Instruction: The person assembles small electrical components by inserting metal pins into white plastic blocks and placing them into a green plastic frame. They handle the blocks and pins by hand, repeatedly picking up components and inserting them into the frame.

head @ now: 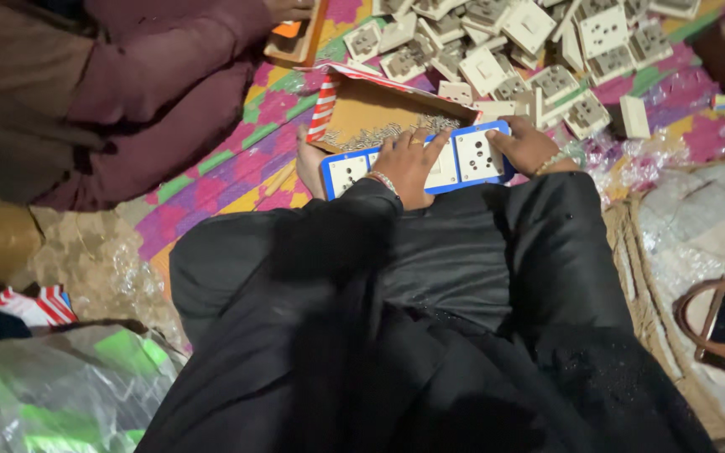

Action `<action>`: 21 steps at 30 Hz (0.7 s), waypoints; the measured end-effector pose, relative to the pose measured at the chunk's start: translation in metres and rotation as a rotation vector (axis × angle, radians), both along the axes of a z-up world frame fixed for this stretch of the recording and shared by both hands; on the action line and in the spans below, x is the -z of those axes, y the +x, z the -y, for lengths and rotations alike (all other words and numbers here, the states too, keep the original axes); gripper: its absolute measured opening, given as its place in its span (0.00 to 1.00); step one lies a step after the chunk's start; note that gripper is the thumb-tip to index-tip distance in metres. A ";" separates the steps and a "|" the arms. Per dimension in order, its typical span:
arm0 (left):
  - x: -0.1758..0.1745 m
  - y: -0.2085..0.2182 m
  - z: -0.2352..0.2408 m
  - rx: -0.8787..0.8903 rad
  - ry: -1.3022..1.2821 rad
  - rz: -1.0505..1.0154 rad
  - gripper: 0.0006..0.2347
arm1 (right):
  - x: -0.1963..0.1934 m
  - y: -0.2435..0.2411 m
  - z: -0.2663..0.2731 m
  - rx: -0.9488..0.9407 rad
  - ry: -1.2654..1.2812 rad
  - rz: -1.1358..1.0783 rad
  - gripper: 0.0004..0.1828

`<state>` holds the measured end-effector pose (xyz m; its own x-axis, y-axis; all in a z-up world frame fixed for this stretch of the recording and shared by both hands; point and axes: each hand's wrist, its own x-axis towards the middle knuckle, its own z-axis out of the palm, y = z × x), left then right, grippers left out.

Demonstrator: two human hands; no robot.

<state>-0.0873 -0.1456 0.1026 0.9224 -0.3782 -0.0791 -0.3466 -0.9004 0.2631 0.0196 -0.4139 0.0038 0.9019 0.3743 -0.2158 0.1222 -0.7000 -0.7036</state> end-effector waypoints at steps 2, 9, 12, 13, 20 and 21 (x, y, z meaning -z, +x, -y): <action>0.000 -0.005 -0.008 -0.018 -0.046 0.022 0.48 | -0.016 -0.010 -0.006 0.123 0.174 -0.164 0.32; -0.014 -0.033 -0.034 -0.176 -0.233 0.013 0.51 | -0.048 -0.039 -0.023 0.170 0.440 -0.386 0.32; -0.016 -0.047 -0.042 -0.211 -0.209 -0.040 0.50 | -0.029 -0.040 -0.036 0.006 0.727 -0.376 0.33; -0.015 -0.051 -0.042 -0.211 -0.192 -0.045 0.50 | -0.021 -0.040 -0.039 0.017 0.670 -0.380 0.32; -0.010 -0.068 -0.041 -0.235 -0.194 -0.075 0.50 | 0.000 -0.038 -0.045 0.015 0.308 -0.197 0.31; -0.008 -0.070 -0.043 -0.224 -0.206 -0.062 0.50 | 0.001 -0.040 -0.046 0.023 0.306 -0.202 0.31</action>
<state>-0.1577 -0.1023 0.1111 0.9803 -0.1802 -0.0809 -0.1233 -0.8781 0.4622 -0.0207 -0.3683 0.0032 0.8612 0.4296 -0.2715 -0.0540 -0.4539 -0.8894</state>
